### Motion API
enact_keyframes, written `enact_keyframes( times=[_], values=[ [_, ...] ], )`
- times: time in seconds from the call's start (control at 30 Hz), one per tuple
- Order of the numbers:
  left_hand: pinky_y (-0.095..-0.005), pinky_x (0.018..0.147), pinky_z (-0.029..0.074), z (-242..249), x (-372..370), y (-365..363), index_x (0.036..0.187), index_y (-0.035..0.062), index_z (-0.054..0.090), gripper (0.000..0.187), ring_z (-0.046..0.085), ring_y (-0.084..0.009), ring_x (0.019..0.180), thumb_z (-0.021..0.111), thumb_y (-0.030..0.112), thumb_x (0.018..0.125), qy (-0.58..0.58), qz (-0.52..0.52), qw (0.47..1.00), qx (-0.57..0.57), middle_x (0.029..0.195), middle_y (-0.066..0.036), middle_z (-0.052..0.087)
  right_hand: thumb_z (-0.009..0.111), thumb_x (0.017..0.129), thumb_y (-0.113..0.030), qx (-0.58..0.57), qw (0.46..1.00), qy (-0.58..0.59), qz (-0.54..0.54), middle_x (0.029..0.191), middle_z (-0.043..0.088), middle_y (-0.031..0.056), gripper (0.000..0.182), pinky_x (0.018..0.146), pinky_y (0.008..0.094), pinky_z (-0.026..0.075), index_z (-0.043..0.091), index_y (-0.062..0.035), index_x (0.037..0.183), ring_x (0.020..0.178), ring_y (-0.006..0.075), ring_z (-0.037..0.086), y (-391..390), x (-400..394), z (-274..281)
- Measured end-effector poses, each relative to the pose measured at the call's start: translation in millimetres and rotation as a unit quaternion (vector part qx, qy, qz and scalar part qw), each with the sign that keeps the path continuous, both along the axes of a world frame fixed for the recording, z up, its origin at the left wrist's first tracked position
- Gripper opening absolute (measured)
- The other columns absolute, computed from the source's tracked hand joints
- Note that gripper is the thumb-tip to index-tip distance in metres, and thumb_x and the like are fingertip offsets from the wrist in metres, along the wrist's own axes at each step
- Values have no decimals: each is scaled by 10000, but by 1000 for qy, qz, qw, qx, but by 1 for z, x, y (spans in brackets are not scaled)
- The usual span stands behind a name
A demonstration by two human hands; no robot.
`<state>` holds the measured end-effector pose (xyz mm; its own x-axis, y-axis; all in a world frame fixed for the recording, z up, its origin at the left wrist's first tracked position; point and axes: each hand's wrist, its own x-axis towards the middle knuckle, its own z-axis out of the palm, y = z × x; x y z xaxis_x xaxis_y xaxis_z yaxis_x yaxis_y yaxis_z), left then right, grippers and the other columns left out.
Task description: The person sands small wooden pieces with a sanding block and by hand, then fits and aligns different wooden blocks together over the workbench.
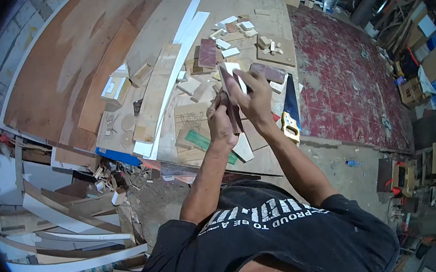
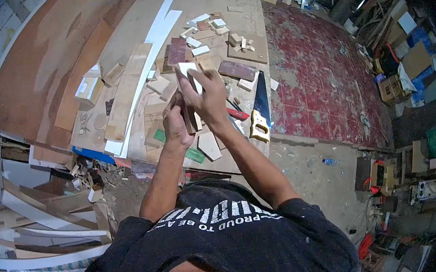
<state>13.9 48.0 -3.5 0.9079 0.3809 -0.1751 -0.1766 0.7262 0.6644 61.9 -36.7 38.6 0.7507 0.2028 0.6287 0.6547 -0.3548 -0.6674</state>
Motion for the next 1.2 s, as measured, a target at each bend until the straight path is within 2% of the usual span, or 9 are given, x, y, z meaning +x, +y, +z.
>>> enact_keyframes(
  times=[0.13,0.17,0.43,0.5,0.53,0.7,0.97,1.1,1.2],
  values=[
    [-352,832,549,0,9,26,1281,32,524,366,652,-226,927,370,244,1025,-12,-30,997,-66,1054,-102,643,726,809,-163,-13,999,-19,41,905,603,217,282,727,409,483,687,-38,1059,849,356,593,-11,-54,-20],
    [-309,737,556,-3,5,34,1198,23,598,312,658,-178,850,484,242,1007,-23,-30,998,-41,1028,-83,662,728,807,-154,-13,999,-3,47,905,602,217,279,730,409,485,685,-38,1057,862,355,593,-16,-75,-20],
    [-289,767,532,8,1,11,1112,41,613,209,644,-151,863,475,151,1000,-28,15,996,-77,974,-41,651,727,809,-205,-33,999,-17,4,874,599,206,255,713,427,479,691,-54,1012,837,368,600,17,6,6],
    [-309,736,548,-13,9,42,1118,19,599,238,649,-164,830,469,189,1014,-29,-54,995,-77,968,-54,648,766,775,-141,-11,997,-59,42,798,607,122,280,537,308,435,713,-27,1025,634,200,574,5,-41,-24],
    [-307,736,547,-7,2,43,1126,18,602,247,647,-160,827,474,197,1013,-37,-31,998,-36,961,-51,646,798,711,-90,4,998,14,63,879,565,192,321,654,377,482,697,-44,1012,760,303,597,-2,-72,-29],
    [-221,593,469,-6,-8,10,1261,52,586,293,544,-63,667,471,147,1010,-20,11,1000,-2,895,5,624,733,798,-168,24,997,-72,30,850,577,202,281,662,407,476,682,-14,1028,769,359,595,30,13,16],
    [-277,860,522,-15,-18,33,1423,35,432,455,626,-128,991,381,5,973,-91,7,996,-19,1191,-72,628,762,781,-190,30,998,-7,59,855,594,190,293,676,384,488,710,-19,1012,769,317,605,13,-45,-23],
    [-229,756,491,-6,-23,16,1479,75,355,496,565,-86,842,422,78,987,-42,-62,997,2,1012,-2,597,721,837,-237,-8,999,-47,8,884,636,159,321,650,342,443,711,0,1053,770,255,595,45,53,8],
    [-224,733,484,-11,-23,24,1491,71,324,525,551,-101,797,455,118,984,-85,-95,991,-24,947,-7,577,705,852,-250,73,984,157,50,855,634,162,324,685,353,454,712,2,1056,770,263,596,38,85,31]
  ],
)
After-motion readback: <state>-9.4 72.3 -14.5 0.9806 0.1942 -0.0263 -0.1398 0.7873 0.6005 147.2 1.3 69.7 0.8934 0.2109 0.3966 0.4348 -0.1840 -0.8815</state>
